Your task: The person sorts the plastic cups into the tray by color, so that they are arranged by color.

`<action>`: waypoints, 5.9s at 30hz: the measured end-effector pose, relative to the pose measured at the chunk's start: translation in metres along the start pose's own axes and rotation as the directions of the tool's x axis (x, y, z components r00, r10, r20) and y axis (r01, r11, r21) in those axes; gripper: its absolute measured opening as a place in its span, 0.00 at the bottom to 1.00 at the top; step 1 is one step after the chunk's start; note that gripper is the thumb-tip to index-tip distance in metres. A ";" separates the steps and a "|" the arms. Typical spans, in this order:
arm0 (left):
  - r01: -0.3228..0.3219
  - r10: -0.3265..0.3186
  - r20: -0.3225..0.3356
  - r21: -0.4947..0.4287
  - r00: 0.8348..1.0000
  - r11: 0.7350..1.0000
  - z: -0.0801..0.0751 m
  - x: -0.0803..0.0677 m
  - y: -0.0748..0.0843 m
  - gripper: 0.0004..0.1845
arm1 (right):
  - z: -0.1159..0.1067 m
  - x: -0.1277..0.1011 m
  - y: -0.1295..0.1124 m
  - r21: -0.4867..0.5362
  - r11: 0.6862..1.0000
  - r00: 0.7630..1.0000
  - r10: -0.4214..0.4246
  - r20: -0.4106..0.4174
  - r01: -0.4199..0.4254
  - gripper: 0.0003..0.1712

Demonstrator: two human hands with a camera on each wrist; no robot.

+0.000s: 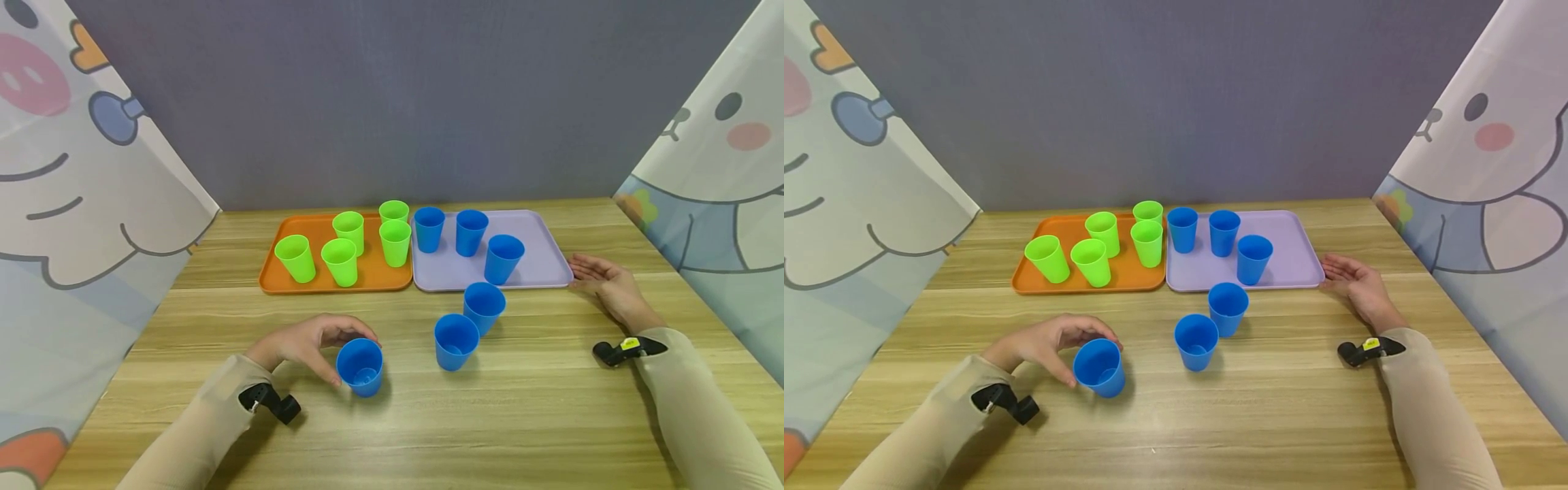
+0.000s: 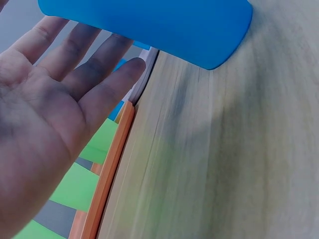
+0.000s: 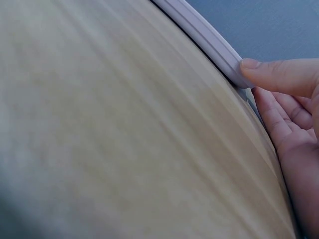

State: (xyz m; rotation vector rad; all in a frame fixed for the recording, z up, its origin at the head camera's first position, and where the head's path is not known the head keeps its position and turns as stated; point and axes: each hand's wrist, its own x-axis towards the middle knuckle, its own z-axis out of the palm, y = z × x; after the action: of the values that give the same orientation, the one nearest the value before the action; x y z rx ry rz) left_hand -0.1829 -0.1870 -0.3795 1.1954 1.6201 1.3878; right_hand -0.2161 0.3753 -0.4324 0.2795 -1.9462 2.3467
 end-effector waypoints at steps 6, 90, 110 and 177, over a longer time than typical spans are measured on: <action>-0.024 0.024 0.010 -0.013 1.000 1.000 -0.001 0.000 -0.001 0.34 | 0.000 0.000 0.000 0.003 1.000 1.000 0.002 0.001 -0.002 0.31; 0.193 -0.119 -0.652 0.042 0.749 0.980 -0.012 0.184 0.007 0.35 | 0.001 0.000 -0.001 0.108 0.994 1.000 -0.001 0.017 -0.001 0.32; 0.251 -0.142 -0.730 0.042 0.668 0.967 -0.004 0.217 -0.005 0.36 | 0.000 0.000 -0.002 0.096 0.995 1.000 0.009 0.008 -0.010 0.32; 0.275 -0.146 -0.763 0.043 0.629 0.960 -0.003 0.238 -0.017 0.40 | 0.002 0.000 -0.002 0.086 0.996 1.000 -0.005 0.005 0.004 0.32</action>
State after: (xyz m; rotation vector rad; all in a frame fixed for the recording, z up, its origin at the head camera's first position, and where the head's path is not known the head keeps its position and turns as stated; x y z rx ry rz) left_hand -0.2716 0.0346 -0.3797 0.4374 2.3900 1.7440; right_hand -0.2162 0.3740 -0.4305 0.2964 -1.8472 2.4334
